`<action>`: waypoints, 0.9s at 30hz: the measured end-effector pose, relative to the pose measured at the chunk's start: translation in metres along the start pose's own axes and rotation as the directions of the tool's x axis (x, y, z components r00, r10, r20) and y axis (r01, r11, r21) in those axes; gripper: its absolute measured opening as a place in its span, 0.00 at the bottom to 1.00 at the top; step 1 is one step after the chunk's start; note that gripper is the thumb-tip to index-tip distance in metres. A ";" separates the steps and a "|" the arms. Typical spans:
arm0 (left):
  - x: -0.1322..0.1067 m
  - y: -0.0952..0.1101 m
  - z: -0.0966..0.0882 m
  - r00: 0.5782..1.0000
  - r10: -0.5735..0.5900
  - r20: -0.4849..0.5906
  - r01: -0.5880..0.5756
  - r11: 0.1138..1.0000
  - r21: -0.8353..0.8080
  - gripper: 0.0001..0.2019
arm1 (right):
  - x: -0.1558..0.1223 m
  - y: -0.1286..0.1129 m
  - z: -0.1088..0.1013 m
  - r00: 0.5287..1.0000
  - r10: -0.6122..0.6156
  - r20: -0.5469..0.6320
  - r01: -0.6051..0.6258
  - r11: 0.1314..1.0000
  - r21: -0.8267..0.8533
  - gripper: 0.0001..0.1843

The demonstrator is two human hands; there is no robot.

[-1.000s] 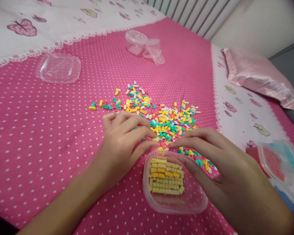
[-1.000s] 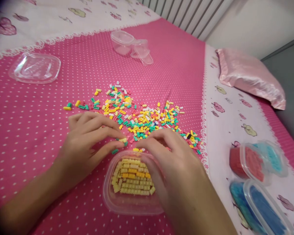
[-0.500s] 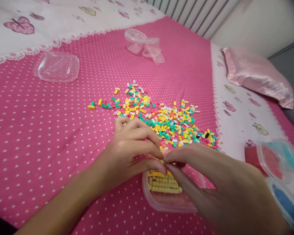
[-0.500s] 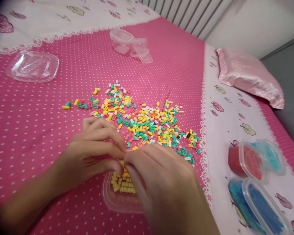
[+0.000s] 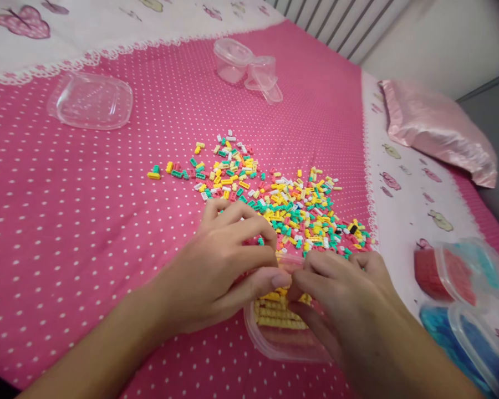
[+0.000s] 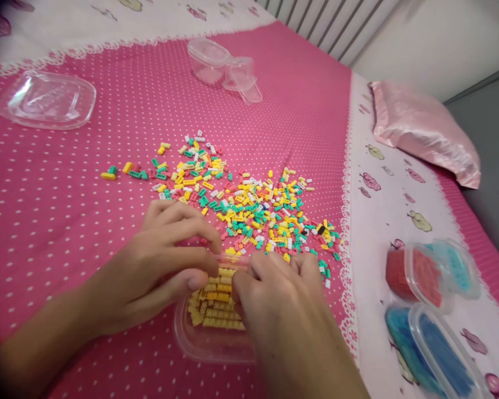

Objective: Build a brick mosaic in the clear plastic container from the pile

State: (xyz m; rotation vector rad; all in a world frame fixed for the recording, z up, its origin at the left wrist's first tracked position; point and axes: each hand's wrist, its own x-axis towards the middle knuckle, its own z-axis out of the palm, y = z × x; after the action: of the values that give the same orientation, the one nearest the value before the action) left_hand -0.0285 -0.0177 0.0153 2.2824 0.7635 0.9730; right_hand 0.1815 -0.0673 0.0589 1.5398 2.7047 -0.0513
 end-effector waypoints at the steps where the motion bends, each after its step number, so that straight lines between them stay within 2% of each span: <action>1: 0.000 0.000 0.000 1.000 0.009 0.009 -0.009 1.000 0.006 0.21 | 0.000 0.001 0.001 1.000 -0.002 -0.011 0.002 1.000 -0.001 0.10; 8: 0.001 -0.002 0.002 0.999 0.041 0.001 -0.041 0.999 0.015 0.26 | 0.000 0.000 0.004 0.999 -0.002 -0.046 0.002 1.000 -0.005 0.06; 16: 0.001 -0.002 0.002 0.999 0.048 0.010 -0.048 0.999 0.023 0.24 | 0.000 -0.001 0.005 0.998 0.003 -0.064 -0.006 0.999 -0.047 0.07; 20: 0.001 -0.003 0.002 0.999 0.051 0.000 -0.051 0.999 0.013 0.24 | 0.001 -0.002 0.004 1.000 0.016 -0.006 -0.017 1.000 -0.027 0.12; 27: 0.000 -0.002 0.002 0.999 0.048 0.022 -0.048 0.999 0.020 0.22 | -0.002 0.001 0.008 0.999 0.009 -0.040 -0.011 0.999 -0.046 0.07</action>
State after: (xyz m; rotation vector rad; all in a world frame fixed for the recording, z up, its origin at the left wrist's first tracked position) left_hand -0.0276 -0.0164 0.0130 2.3348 0.7153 0.9647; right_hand 0.1831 -0.0689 0.0510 1.5587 2.7075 0.0425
